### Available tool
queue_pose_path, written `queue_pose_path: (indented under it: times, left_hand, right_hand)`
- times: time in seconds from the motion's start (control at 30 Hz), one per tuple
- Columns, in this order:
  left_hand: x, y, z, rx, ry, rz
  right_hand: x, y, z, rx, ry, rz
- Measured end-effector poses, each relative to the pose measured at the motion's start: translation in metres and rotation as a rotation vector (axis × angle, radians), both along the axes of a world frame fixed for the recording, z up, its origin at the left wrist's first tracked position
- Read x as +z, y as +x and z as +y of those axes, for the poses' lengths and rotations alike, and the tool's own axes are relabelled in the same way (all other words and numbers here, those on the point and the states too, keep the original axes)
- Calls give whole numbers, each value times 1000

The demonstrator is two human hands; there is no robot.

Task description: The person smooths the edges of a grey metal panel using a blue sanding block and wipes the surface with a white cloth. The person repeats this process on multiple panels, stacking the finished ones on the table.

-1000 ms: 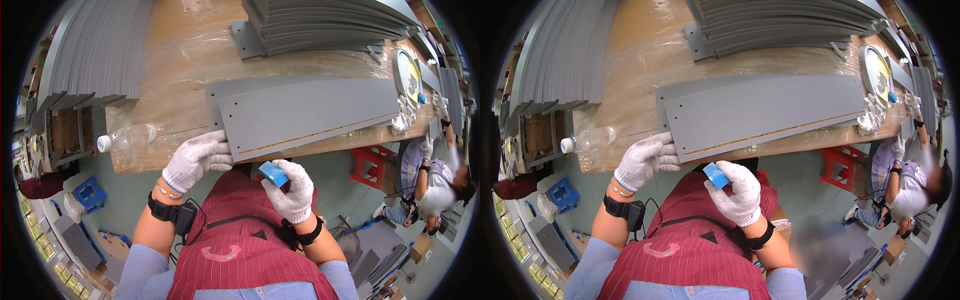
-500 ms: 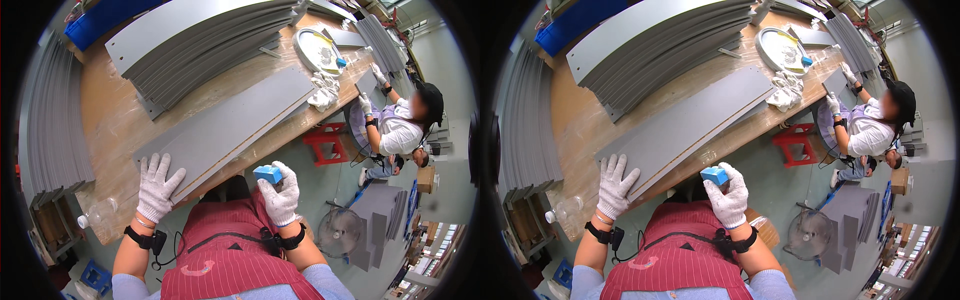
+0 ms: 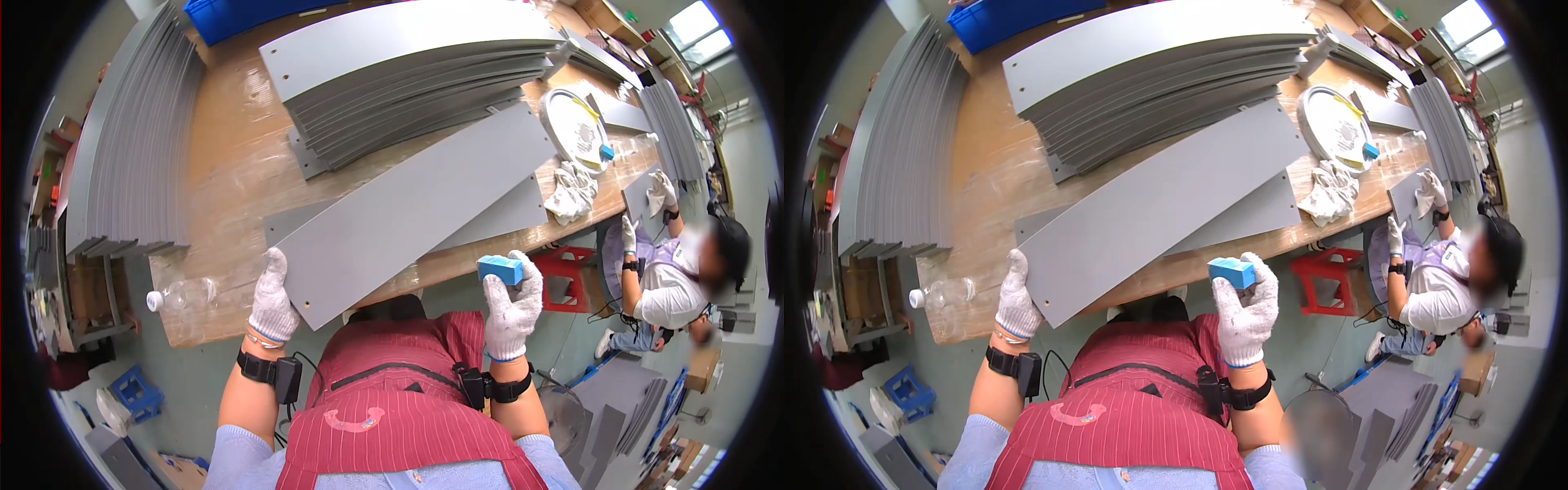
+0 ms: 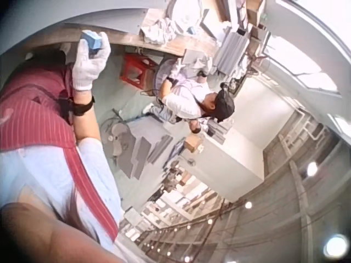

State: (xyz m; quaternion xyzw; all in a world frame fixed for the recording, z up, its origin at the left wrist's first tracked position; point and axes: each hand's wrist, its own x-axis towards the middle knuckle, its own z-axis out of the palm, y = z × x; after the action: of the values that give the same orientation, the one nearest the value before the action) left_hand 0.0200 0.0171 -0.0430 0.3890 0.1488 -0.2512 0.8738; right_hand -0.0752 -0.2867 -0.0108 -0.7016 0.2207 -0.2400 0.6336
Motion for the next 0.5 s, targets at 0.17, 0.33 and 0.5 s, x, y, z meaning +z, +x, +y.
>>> queue_pose_path:
  times: [0.17, 0.33, 0.5]
  left_hand:
    - [-23, -6, 16, -1, 43, 8]
    - [-19, -11, 19, 5, -62, 69]
    - [-10, -18, 18, 7, -95, 73]
  right_hand:
    - [13, 15, 15, 212, 59, 61]
    - [37, 43, 52, 659, 37, 80]
    - [47, 77, 98, 1084, -371, -58]
